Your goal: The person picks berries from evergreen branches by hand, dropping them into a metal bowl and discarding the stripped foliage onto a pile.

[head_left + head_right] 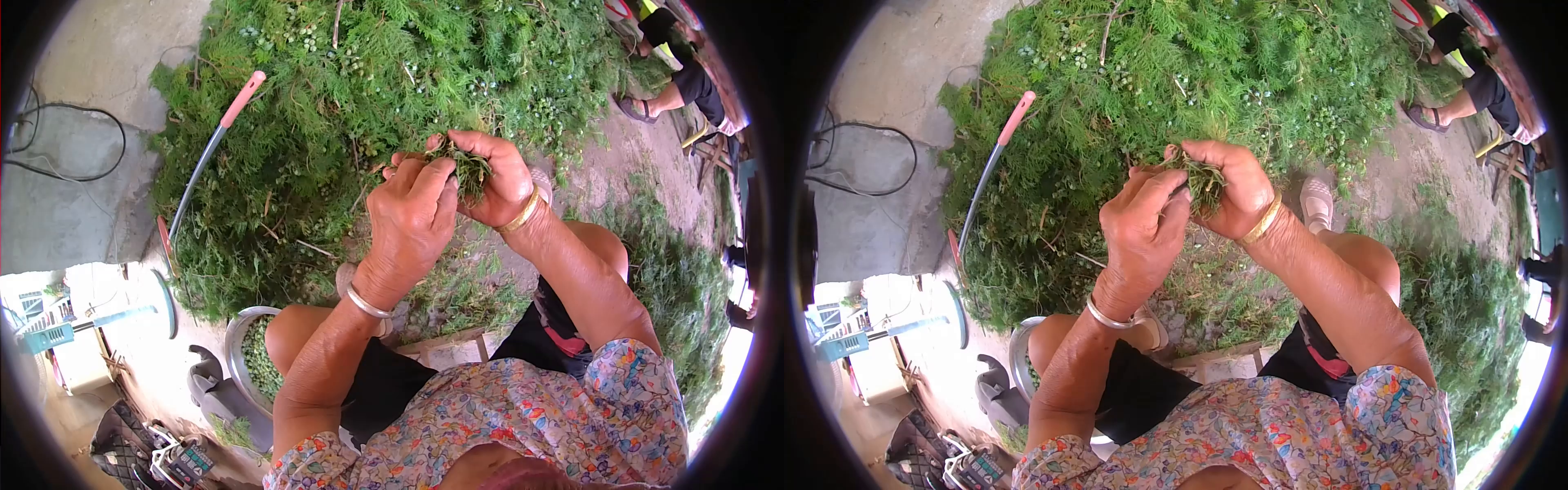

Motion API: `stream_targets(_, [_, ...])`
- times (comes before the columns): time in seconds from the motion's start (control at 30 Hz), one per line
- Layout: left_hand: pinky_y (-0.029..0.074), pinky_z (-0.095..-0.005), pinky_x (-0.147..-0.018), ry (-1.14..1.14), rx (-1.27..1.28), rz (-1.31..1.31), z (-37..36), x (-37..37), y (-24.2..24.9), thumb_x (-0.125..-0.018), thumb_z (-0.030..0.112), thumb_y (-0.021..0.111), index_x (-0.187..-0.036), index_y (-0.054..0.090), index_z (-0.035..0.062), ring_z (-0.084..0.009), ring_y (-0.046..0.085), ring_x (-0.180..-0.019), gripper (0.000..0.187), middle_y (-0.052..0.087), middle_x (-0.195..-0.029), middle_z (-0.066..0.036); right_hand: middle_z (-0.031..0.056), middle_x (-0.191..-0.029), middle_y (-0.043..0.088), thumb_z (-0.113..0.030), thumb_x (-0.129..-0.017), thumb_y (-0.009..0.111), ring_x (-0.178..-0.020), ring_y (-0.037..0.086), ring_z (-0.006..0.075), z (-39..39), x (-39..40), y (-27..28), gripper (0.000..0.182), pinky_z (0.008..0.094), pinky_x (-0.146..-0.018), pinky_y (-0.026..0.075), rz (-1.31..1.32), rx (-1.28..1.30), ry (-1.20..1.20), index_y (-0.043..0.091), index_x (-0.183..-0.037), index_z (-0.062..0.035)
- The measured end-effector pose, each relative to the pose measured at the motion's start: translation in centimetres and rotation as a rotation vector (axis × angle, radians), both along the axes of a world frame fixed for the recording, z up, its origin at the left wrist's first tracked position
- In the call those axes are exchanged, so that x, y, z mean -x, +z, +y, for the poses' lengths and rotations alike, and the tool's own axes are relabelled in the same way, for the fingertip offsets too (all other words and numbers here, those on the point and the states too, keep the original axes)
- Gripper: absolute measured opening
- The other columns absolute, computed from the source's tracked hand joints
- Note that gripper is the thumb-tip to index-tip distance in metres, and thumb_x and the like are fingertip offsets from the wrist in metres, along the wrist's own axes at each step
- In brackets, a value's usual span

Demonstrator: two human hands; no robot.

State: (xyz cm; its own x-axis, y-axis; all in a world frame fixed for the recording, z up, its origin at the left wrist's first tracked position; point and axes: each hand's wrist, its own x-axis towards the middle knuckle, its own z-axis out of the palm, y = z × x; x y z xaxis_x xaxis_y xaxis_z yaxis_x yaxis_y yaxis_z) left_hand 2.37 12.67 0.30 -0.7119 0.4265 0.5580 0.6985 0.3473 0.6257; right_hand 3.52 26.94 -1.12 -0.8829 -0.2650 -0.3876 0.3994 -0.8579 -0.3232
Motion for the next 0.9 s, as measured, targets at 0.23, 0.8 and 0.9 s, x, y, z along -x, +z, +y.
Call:
stream_targets(0.23, [0.048, -0.0284, -0.055, -0.059, 0.078, -0.007, -0.2, -0.2, 0.3, -0.072, -0.003, 0.067, -0.092, 0.063, -0.0001, -0.0205, 0.061, -0.062, 0.021, 0.063, -0.081, -0.013, 0.0166, -0.096, 0.062, -0.022, -0.087, 0.052, -0.089, 0.06, 0.0273, 0.0, -0.1, 0.6, 0.024, 0.0389, -0.082, 0.048, -0.012, -0.068, -0.025, 0.06, -0.094, -0.0008])
stream_targets(0.8, [0.036, -0.0173, -0.035, -0.142, -0.838, -1.371, -2.2, 1.5, 3.2, -0.083, 0.008, 0.063, -0.082, 0.058, -0.0019, -0.0106, 0.053, -0.047, 0.011, 0.061, -0.069, -0.01, 0.0169, -0.084, 0.062, -0.012, -0.085, 0.061, -0.072, 0.061, 0.0256, 0.7, 0.1, 1.4, 0.02, 0.0314, -0.057, 0.05, 0.12, -0.108, 0.047, 0.059, -0.094, 0.0047])
stream_targets(0.9, [0.032, -0.017, -0.035, -0.072, -0.73, -1.412, -2.3, 1.7, 3.4, -0.082, 0.009, 0.065, -0.08, 0.058, -0.0016, -0.0093, 0.05, -0.046, 0.012, 0.06, -0.068, -0.007, 0.0123, -0.079, 0.062, -0.012, -0.081, 0.067, -0.068, 0.059, 0.0193, 0.3, -0.6, 2.7, 0.021, 0.0266, -0.052, 0.045, 0.189, -0.361, 0.057, 0.062, -0.092, 0.0044])
